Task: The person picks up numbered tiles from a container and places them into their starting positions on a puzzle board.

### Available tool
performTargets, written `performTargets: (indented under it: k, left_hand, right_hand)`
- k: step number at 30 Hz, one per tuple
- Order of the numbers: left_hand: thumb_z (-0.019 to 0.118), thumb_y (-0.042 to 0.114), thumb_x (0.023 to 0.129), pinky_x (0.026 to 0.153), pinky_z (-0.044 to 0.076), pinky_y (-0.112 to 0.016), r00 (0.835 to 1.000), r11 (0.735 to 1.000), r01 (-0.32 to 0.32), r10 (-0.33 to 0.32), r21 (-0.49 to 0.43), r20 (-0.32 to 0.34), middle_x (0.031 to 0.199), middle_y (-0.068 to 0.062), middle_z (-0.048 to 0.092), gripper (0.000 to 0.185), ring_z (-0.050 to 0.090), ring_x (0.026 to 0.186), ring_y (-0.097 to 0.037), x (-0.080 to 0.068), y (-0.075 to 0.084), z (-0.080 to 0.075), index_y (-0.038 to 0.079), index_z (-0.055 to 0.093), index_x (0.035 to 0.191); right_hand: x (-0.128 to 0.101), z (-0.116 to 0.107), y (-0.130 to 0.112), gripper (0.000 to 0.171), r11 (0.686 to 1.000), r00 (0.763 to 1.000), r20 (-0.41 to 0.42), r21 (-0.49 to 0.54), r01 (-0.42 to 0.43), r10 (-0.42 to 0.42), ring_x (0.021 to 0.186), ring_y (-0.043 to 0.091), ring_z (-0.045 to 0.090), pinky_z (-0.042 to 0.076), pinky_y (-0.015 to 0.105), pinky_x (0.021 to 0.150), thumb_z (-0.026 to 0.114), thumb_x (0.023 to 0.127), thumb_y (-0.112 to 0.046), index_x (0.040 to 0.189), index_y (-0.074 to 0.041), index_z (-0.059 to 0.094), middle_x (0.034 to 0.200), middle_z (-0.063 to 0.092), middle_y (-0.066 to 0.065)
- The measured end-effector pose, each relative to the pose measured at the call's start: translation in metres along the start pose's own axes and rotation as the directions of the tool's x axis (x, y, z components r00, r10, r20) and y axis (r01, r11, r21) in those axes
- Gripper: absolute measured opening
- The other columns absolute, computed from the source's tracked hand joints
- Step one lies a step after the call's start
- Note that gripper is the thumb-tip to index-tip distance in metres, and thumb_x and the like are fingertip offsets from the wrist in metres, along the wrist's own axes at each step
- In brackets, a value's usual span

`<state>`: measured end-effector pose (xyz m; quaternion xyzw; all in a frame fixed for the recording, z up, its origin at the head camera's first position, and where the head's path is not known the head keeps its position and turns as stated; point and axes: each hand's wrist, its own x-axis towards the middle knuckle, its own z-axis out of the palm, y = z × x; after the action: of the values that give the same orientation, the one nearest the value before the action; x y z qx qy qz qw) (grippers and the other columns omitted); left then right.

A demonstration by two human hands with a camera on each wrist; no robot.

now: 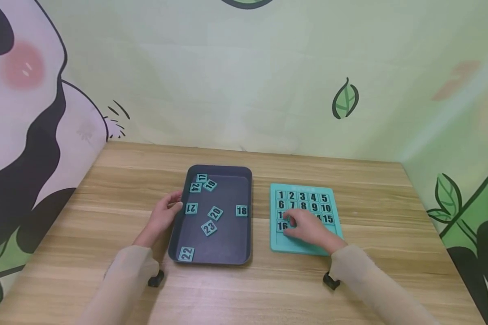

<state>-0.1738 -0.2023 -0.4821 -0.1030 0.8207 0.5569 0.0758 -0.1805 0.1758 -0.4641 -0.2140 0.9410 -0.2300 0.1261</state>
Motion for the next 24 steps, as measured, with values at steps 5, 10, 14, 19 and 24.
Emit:
performTargets:
  k: [5,10,14,19,24]
  left_hand:
    - [0.039,0.016,0.094,0.102,0.032,-0.046,1.0,1.0,-0.007,0.007,0.006,0.004,0.133,-0.017,0.038,0.042,0.034,0.125,-0.034,0.0,0.0,-0.001,0.007,0.033,0.135]
    - [0.039,0.015,0.093,0.102,0.032,-0.046,1.0,1.0,-0.013,0.013,-0.002,0.0,0.133,-0.018,0.038,0.042,0.035,0.125,-0.034,0.0,-0.001,0.0,0.007,0.034,0.134]
    - [0.039,0.015,0.093,0.102,0.032,-0.046,1.0,1.0,-0.003,0.003,-0.012,0.0,0.133,-0.017,0.039,0.042,0.035,0.125,-0.033,0.0,-0.001,0.0,0.008,0.034,0.134]
    - [0.038,0.014,0.094,0.102,0.033,-0.046,1.0,1.0,-0.001,0.001,-0.018,0.002,0.133,-0.016,0.039,0.042,0.035,0.125,-0.033,0.0,-0.002,0.0,0.008,0.033,0.134]
    - [0.039,0.013,0.093,0.102,0.033,-0.046,1.0,1.0,-0.013,0.013,-0.022,-0.002,0.132,-0.017,0.04,0.041,0.036,0.124,-0.033,0.0,-0.001,0.0,0.006,0.034,0.134]
  right_hand:
    - [0.008,-0.006,-0.007,0.035,0.998,0.999,-0.016,0.04,0.038,-0.038,0.075,0.013,0.047,0.041,0.024,0.062,0.068,0.076,-0.02,0.107,-0.009,0.059,0.084,0.054,0.0]
    - [0.014,-0.011,-0.021,0.034,0.992,0.994,-0.032,0.076,0.104,-0.102,0.075,0.015,0.051,0.043,0.024,0.064,0.066,0.077,-0.018,0.108,-0.008,0.058,0.096,0.058,0.005]
    - [0.02,-0.013,-0.032,0.035,0.985,0.988,-0.033,0.077,0.156,-0.154,0.069,0.011,0.049,0.043,0.021,0.06,0.065,0.077,-0.017,0.109,-0.006,0.057,0.099,0.057,0.008]
    - [0.031,-0.014,-0.048,0.034,0.981,0.982,-0.024,0.047,0.187,-0.186,0.067,0.009,0.047,0.042,0.021,0.058,0.065,0.078,-0.016,0.11,-0.006,0.057,0.102,0.058,0.009]
    - [0.046,-0.022,-0.069,0.036,0.979,0.982,0.019,0.081,0.187,-0.189,0.067,0.011,0.047,0.043,0.024,0.057,0.062,0.079,-0.014,0.114,-0.008,0.055,0.104,0.058,0.008]
